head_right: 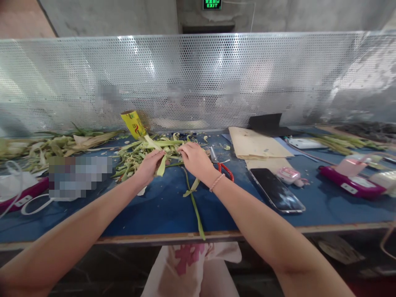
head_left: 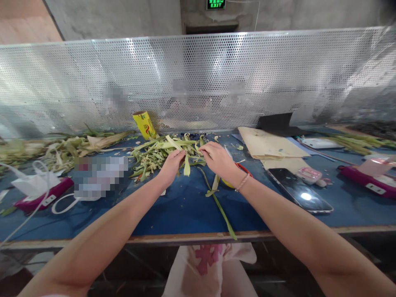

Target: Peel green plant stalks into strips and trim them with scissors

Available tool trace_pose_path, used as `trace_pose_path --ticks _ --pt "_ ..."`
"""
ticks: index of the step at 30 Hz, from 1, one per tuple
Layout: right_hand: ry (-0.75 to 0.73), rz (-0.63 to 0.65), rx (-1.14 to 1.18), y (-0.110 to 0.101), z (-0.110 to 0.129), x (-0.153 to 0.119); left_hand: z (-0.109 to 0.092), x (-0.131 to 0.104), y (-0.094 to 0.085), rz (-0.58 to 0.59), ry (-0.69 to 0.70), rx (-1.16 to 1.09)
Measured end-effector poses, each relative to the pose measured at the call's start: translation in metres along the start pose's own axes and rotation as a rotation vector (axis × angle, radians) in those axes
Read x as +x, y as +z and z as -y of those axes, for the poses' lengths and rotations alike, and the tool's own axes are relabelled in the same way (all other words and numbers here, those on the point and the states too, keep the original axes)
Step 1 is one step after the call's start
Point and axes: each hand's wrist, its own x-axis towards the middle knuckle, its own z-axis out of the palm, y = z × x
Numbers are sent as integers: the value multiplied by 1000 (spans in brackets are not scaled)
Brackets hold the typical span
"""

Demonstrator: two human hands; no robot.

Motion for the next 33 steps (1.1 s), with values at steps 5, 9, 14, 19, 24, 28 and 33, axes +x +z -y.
trace_pose_path --ticks 5,9,14,19,24,28,33 --pt "52 2 183 -5 9 2 -1 -7 1 145 163 325" --pt "80 99 395 -6 17 0 -5 -13 5 220 295 434" --pt "6 209 437 -5 23 -2 -7 -16 10 318 287 271" --pt "-59 168 381 -6 26 -2 -5 -15 10 335 251 187" --pt "30 27 452 -7 23 -1 -5 -13 7 352 181 96" --pt "145 12 672 -8 22 0 -8 -14 4 363 77 -109" --pt "160 -40 617 -9 20 1 -14 -16 3 350 -30 -318"
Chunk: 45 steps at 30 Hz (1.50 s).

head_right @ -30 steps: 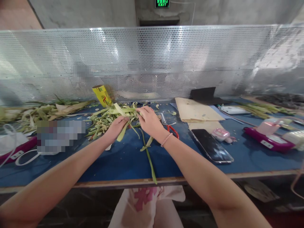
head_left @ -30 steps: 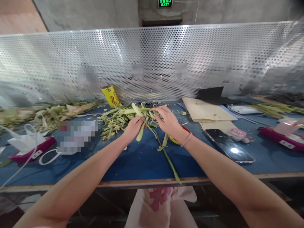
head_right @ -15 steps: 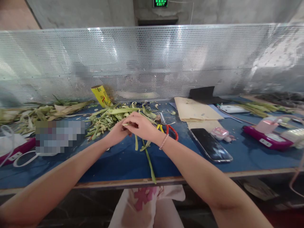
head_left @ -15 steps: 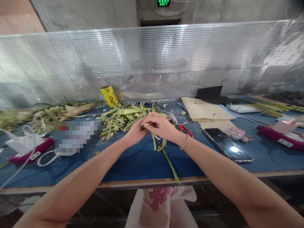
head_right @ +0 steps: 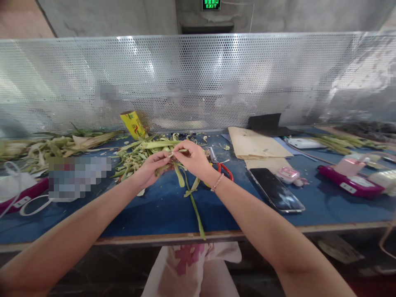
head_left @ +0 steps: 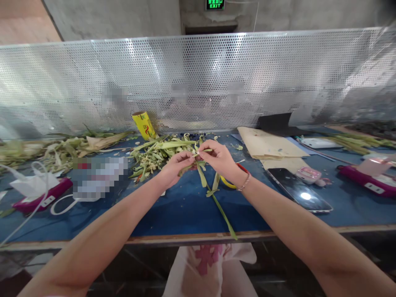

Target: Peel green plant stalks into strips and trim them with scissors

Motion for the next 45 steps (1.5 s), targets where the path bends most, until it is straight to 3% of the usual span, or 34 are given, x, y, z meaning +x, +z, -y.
trace_pose_path --ticks 4,13,19,23,27,30,35,45 --pt "-77 -2 -131 -4 -5 2 0 2 -2 -56 50 -21" --pt "-260 127 -365 -9 -18 2 7 7 -8 -115 165 16" --pt "-203 2 -310 4 -14 -5 10 12 -12 -306 367 400" --pt "-175 -57 -312 11 -11 -9 10 11 -13 -436 383 584" --pt "-242 -55 -363 11 -11 -10 9 10 -10 -358 251 508" --pt "-371 -45 -406 9 -12 -10 7 8 -5 -273 173 438" --pt "-546 -10 -444 7 -12 -8 5 6 -3 -203 207 380" --pt "-515 83 -433 2 -11 -8 12 10 -9 -211 231 282"
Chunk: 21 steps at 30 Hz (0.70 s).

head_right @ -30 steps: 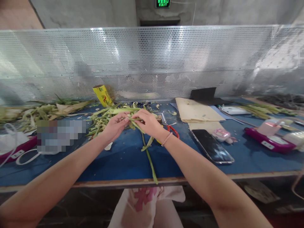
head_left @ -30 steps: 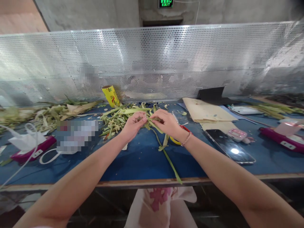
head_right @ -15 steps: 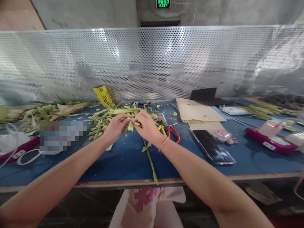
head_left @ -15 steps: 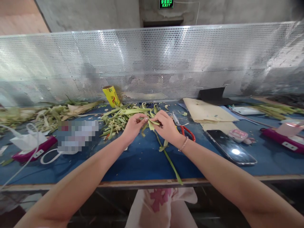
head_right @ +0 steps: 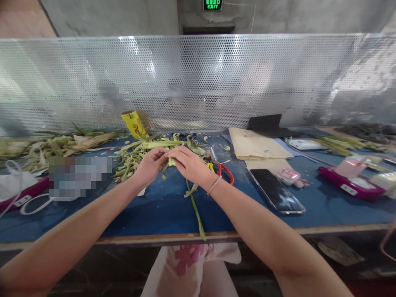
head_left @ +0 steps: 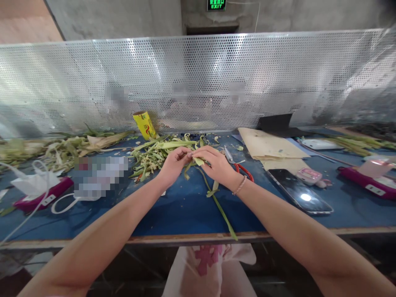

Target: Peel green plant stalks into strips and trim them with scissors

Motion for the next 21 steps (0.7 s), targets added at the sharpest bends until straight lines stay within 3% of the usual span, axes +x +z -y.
trace_pose_path --ticks 6,14,17,21 --pt "131 -41 34 0 1 0 -3 -1 -1 -22 122 84" --pt "652 -140 361 11 3 6 -6 -3 -2 -19 154 20" --pt "658 -114 411 13 0 6 -5 -3 -3 -17 184 17" --pt "496 -128 281 9 0 6 -7 -2 -3 -35 224 34"
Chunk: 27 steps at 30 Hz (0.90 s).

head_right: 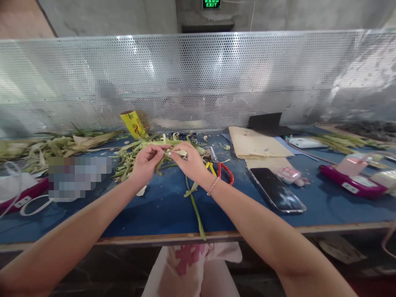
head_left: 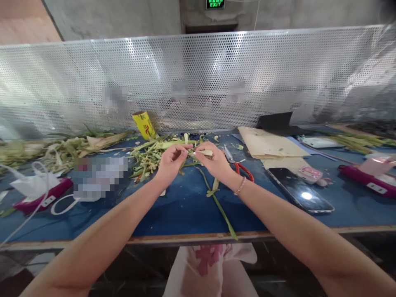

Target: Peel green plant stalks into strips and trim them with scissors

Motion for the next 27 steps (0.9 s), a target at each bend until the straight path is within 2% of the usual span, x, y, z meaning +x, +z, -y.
trace_pose_path --ticks 2,4,6,9,12,15,19,22,24,27 --pt "-95 38 -94 -3 2 0 -2 0 0 -5 17 35" --pt "-123 112 -153 -4 4 -1 -4 1 0 0 32 69" --pt "-95 178 -144 -2 4 -3 -4 1 0 11 38 91" --pt "24 221 40 5 2 -6 -3 1 -1 8 40 79" --pt "155 142 207 10 2 -7 0 1 1 -1 68 5" --pt "195 29 208 9 1 -5 2 1 1 11 81 -10" --pt "68 -21 -26 1 -1 -3 5 3 -2 -79 113 325" --pt "-64 7 -213 -3 0 -3 3 5 -5 -151 140 553" --pt "-129 65 -268 -4 1 -4 2 4 -4 -152 93 548" --pt "-172 143 -329 -4 3 -5 0 2 -1 -83 -99 371"
